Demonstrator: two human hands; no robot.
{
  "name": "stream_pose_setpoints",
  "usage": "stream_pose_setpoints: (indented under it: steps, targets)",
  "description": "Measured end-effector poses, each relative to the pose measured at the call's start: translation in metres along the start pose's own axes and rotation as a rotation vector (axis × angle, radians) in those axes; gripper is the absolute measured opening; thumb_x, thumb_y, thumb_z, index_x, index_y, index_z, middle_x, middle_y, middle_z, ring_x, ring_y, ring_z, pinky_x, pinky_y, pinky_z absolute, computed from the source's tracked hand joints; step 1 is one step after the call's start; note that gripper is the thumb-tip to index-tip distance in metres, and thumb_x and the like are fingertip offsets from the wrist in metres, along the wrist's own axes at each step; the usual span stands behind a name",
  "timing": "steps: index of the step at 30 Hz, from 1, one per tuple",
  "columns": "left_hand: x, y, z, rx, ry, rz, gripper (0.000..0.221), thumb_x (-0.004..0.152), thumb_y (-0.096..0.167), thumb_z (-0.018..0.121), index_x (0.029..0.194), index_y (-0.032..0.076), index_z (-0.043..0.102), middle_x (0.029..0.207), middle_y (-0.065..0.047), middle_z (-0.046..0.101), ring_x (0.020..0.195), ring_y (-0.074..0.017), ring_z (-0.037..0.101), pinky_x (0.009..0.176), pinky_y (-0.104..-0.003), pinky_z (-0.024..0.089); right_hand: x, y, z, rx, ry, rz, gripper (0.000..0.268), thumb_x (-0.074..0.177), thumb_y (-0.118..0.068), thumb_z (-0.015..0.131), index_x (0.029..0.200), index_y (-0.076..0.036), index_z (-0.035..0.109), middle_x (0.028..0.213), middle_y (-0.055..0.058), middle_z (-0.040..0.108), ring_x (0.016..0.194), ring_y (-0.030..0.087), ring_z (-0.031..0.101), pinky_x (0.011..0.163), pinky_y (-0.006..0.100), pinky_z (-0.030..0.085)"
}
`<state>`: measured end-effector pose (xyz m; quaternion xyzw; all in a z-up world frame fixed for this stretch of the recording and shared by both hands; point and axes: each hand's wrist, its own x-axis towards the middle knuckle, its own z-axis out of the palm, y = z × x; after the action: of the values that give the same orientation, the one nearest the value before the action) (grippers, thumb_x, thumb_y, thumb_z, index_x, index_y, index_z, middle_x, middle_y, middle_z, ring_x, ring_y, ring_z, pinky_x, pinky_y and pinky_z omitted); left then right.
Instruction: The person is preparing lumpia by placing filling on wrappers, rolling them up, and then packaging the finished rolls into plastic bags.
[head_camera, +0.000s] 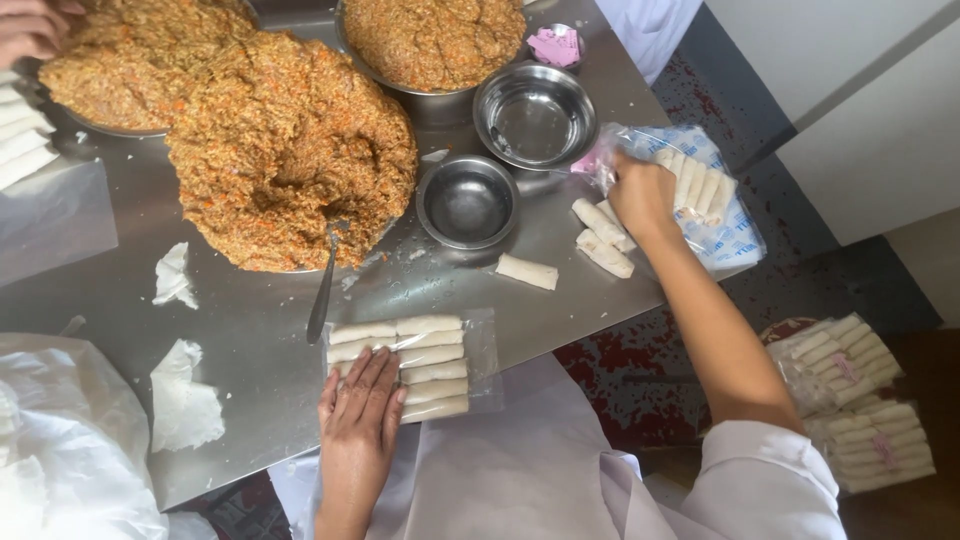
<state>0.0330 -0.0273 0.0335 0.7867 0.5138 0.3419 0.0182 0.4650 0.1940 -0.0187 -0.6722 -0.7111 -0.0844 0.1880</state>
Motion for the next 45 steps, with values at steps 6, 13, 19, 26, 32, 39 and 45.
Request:
stream_pose_setpoints:
  steps: [6, 13, 19, 26, 32, 39, 45]
  targets:
    - [-0.002, -0.003, 0.003, -0.006, -0.007, -0.008, 0.030, 0.097, 0.019, 0.056, 0.125, 0.009, 0.063, 0.131, -0.006, 0.062, 0.131, -0.0220, 0.053, 0.116, -0.042, 0.028, -0.015, -0.019, -0.045, 0.559, 0.002, 0.194, 0.051, 0.073, 0.025, 0.044, 0.097, -0.015, 0.064, 0.076, -0.001, 0.045, 0.066, 0.013, 0.038, 0.054, 0.027, 0.029]
    - [-0.016, -0.007, -0.016, -0.124, 0.138, -0.230, 0.025, 0.101, 0.011, 0.048, 0.120, 0.005, 0.062, 0.131, -0.012, 0.060, 0.119, -0.0275, 0.059, 0.110, -0.046, 0.038, -0.016, 0.065, 0.019, 0.880, 0.017, 0.169, 0.053, 0.065, 0.021, 0.047, 0.104, -0.011, 0.065, 0.098, 0.003, 0.061, 0.076, 0.013, 0.059, 0.048, 0.024, 0.052]
    - [-0.029, -0.009, -0.037, -0.130, 0.386, -0.342, 0.024, 0.103, 0.010, 0.045, 0.112, 0.000, 0.065, 0.112, -0.013, 0.069, 0.100, -0.0270, 0.067, 0.089, -0.035, 0.049, -0.028, 0.015, -0.045, 1.016, 0.081, 0.407, 0.005, 0.102, -0.010, 0.069, 0.101, -0.012, 0.064, 0.088, 0.004, 0.070, 0.063, 0.013, 0.068, 0.046, 0.016, 0.039]
    - [-0.017, 0.008, -0.044, -0.407, 0.375, -0.464, 0.022, 0.103, 0.014, 0.046, 0.116, 0.003, 0.061, 0.107, -0.011, 0.068, 0.101, -0.0227, 0.068, 0.091, -0.032, 0.053, -0.070, -0.017, -0.065, 0.922, 0.345, 0.394, 0.020, 0.109, -0.017, 0.055, 0.089, -0.017, 0.057, 0.090, 0.000, 0.062, 0.066, 0.009, 0.053, 0.076, 0.028, 0.044]
    - [0.040, 0.036, -0.011, -0.806, 0.044, -0.377, 0.035, 0.097, 0.025, 0.057, 0.128, 0.009, 0.059, 0.113, -0.010, 0.069, 0.099, -0.0230, 0.070, 0.085, -0.034, 0.056, -0.127, -0.171, -0.082, 1.644, -0.088, 0.241, 0.011, 0.092, -0.002, 0.059, 0.101, -0.007, 0.056, 0.077, 0.010, 0.061, 0.051, 0.013, 0.061, 0.046, 0.020, 0.048]
    - [0.056, 0.041, 0.022, -0.805, 0.016, -0.330, 0.006, 0.088, 0.008, 0.070, 0.094, 0.007, 0.069, 0.073, -0.007, 0.066, 0.065, -0.0217, 0.069, 0.060, -0.031, 0.057, -0.128, -0.215, -0.086, 1.658, -0.270, 0.170, 0.034, 0.086, 0.000, 0.063, 0.119, 0.006, 0.057, 0.084, 0.017, 0.060, 0.048, 0.013, 0.053, 0.043, 0.021, 0.042]
    - [0.047, 0.035, 0.032, -0.708, 0.024, -0.334, 0.002, 0.090, 0.009, 0.068, 0.088, 0.008, 0.067, 0.070, -0.005, 0.064, 0.061, -0.0221, 0.066, 0.055, -0.031, 0.053, -0.131, -0.206, -0.084, 1.416, -0.231, 0.081, 0.010, 0.086, 0.002, 0.068, 0.095, 0.005, 0.066, 0.068, 0.013, 0.061, 0.050, 0.015, 0.060, 0.048, 0.022, 0.046]
